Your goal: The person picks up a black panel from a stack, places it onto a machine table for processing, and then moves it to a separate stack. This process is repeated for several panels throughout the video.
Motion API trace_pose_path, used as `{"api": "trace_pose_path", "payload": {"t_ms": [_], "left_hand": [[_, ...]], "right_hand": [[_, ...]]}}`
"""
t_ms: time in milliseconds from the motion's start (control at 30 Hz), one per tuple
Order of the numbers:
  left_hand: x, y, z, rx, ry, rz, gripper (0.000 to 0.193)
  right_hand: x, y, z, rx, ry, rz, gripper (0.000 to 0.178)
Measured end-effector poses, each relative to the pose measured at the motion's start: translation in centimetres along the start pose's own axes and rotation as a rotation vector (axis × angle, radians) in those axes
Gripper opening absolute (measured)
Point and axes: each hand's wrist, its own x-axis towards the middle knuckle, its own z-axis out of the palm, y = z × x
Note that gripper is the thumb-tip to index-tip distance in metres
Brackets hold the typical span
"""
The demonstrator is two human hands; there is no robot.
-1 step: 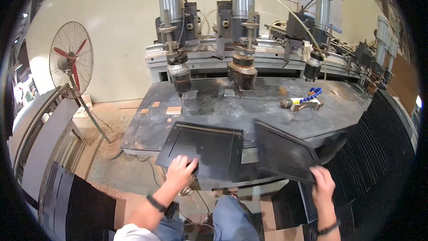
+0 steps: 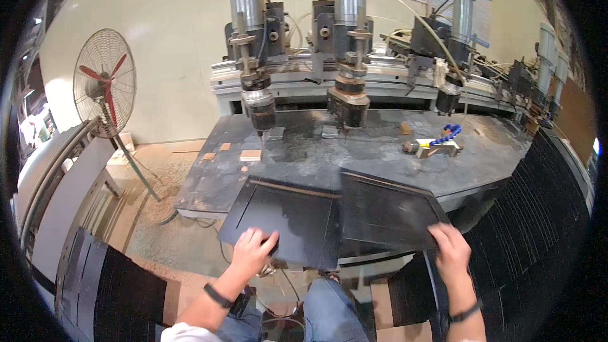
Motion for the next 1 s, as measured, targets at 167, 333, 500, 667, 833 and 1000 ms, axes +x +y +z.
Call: {"api": "trace_pose_path", "payload": {"t_ms": [167,333,500,667,833,1000], "left_hand": [[-11.0,1.6,-10.5,0.159,0.014,-0.137,0.044],[-24.9,4.2,-17.0,0.241,-0.018,-0.681,0.038],[-42.7,9.6,-19.0,0.379,-0.217,-1.114,0.048],[-49.0,8.3,-18.4,0.507,-0.198,-1.379,0.052],[-57.0,4.4,-16.9,0.651,-0.280,-1.593,0.052],[-62.9,2.1,-13.8,0.680,-0.382,-1.597,0.054]], "right_hand": [[9.8,-1.7,14.0,0.051,-0.061,-0.265,0.029],[14.3,-0.3,21.7,0.000,-0.354,-0.302,0.043],[17.2,-2.8,25.1,0.084,-0.473,-0.239,0.043],[18.1,-1.0,26.2,0.113,-0.506,-0.241,0.044],[20.2,0.6,27.9,-0.157,-0.604,-0.323,0.044],[20.4,0.9,27.4,-0.185,-0.622,-0.241,0.045]]}}
